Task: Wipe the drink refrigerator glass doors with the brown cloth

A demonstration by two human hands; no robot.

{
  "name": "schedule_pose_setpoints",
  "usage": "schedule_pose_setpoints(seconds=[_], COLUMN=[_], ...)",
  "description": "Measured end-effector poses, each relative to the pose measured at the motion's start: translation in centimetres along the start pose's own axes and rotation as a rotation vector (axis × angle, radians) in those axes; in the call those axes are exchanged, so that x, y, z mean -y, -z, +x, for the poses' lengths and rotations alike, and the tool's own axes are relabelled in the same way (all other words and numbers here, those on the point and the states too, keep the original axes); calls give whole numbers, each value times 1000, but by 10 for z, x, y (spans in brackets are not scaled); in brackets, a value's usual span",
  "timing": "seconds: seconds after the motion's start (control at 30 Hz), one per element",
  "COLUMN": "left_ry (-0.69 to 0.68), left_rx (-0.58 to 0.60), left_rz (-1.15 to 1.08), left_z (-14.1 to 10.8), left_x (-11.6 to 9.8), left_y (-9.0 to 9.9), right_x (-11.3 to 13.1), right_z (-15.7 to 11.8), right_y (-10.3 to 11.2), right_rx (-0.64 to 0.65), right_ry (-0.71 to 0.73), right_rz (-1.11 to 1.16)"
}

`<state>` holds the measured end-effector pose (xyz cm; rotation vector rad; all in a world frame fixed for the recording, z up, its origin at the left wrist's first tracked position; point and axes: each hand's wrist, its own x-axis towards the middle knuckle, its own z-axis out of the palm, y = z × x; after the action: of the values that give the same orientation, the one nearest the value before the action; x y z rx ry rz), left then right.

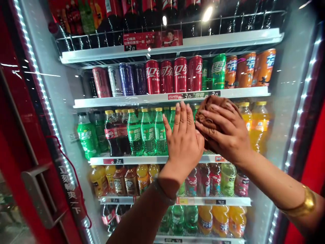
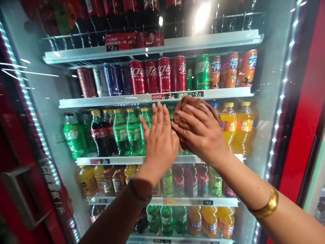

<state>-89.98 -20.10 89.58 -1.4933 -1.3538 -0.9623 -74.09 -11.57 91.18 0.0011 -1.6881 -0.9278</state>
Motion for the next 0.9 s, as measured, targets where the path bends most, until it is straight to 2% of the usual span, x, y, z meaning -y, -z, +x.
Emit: schedule_pose_setpoints(seconds=[0.1,0.23,0.33,0.4,0.5,0.63,0.77,0.83,0.9], left_ry=[-29,-64,-40,-14,-1,-6,-35,-11,14], left_rx=[19,39,33,21,2,-16,-18,-48,-73], left_rz=[-20,-62,-80,-92,-109,-150,-242,-267,-287], left_z=[-7,-6,-7,-14,-27,-30,-17,-15,-20], left_x=[-21,-59,-83,-94,-105,-130,-169,-187,-204], left_y=[-8,-22,-33,-41,-53,-67,-79,-86,-95], right_x=[-17,-46,-47,-40,-40,-69,-99,-102,-99], right_z=[-33,-37,-34,-44,-79,-116,-110,-107,-114], right_y=[22,34,31,33,49,79,88,86,87], right_rx=[69,-15,-81,-76,-7,100,18,-45,-55], right_ry=[32,-29,-138,-157,-69,12,-78,-137,-180], right_rz=[8,-38,-58,-54,-22,-41,-93,-84,-52])
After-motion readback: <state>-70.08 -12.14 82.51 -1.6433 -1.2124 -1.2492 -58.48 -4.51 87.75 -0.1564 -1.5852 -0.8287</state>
